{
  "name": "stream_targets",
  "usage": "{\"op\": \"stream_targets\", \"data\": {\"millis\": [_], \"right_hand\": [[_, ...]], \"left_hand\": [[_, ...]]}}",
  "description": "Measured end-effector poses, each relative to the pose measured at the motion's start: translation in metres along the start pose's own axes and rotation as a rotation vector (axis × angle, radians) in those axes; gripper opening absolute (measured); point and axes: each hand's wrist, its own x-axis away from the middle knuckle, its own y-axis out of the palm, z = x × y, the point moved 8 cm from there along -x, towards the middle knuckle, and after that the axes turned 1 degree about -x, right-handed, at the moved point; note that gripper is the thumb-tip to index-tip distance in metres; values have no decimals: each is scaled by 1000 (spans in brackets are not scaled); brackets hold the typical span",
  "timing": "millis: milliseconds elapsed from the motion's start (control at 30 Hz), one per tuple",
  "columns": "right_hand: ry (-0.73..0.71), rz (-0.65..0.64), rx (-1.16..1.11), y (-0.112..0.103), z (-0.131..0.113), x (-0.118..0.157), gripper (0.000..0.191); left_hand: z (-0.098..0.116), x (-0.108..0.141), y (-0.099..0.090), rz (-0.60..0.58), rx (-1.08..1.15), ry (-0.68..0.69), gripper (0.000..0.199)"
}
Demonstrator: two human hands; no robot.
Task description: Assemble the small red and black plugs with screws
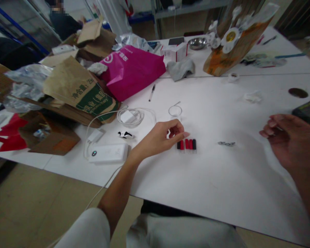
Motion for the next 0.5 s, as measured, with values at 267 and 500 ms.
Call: {"op": "stream_targets", "data": {"millis": [267,500], "right_hand": [[-5,-32,-4,-2,2,-3,28],[2,-33,-6,-2,3,-4,26]], "left_hand": [[2,-2,14,47,229,-32,39],[-17,1,15,-132,-233,-19,56]]}}
